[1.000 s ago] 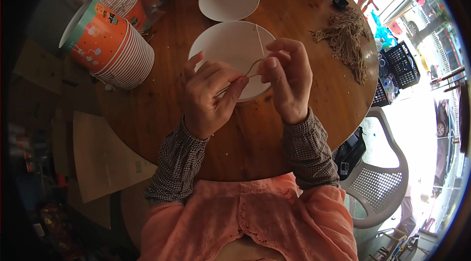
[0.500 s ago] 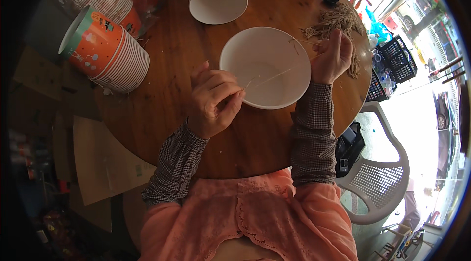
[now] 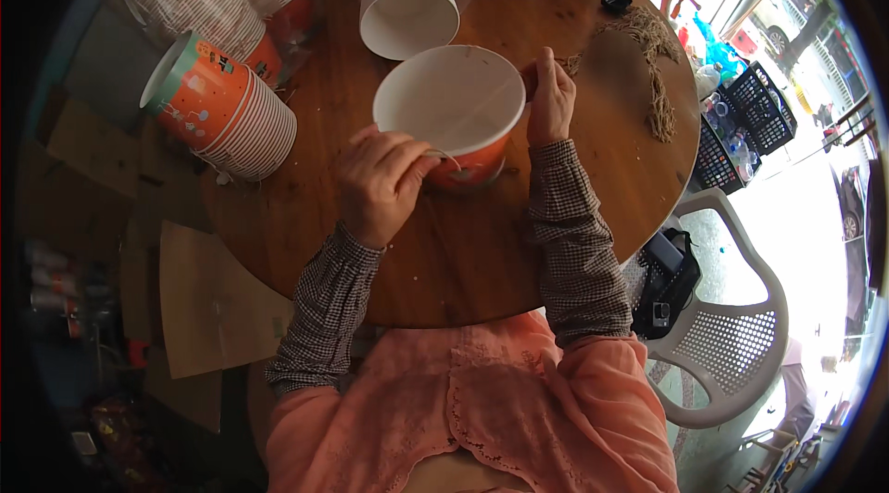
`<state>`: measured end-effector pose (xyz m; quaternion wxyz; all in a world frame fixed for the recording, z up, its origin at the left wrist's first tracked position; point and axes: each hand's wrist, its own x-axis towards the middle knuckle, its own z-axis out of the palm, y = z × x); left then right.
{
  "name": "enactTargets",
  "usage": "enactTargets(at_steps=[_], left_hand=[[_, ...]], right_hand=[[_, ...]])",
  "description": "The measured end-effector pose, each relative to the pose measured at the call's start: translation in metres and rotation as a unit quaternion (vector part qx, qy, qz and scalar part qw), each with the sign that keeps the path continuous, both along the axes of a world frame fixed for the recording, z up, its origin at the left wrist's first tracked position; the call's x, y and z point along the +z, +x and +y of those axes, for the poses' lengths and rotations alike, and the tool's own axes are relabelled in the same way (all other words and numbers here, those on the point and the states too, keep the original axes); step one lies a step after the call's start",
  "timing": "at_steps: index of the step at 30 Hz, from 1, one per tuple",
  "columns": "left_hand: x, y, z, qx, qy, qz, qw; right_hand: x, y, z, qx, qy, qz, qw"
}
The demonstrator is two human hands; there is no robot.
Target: Threading a cord handle through pre-punched holes in a paper bucket.
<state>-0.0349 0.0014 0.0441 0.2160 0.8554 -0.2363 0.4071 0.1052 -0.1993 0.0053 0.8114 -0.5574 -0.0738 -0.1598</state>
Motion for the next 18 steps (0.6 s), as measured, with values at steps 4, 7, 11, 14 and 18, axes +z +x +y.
enactTargets(at_steps=[4,7,11,14,18], left_hand=[[0.000,0.020,0.025,0.043,-0.115,0.040,0.992],[-0.002,0.029,0.047,0.064,-0.096,0.090,0.989],[0.005,0.030,0.045,0.049,-0.053,0.081,0.994],[0.009,0.030,0.037,0.098,-0.016,0.049,0.994],[0.016,0.037,0.008,0.163,0.105,0.018,0.981]], right_hand=[[0.007,-0.027,0.026,0.048,-0.102,-0.113,0.987],[0.008,-0.049,0.035,0.029,-0.259,-0.216,0.941],[-0.002,-0.067,0.052,0.044,-0.364,-0.293,0.883],[-0.005,-0.075,0.063,0.049,-0.354,-0.318,0.878],[-0.011,-0.072,0.063,0.054,-0.333,-0.328,0.882]])
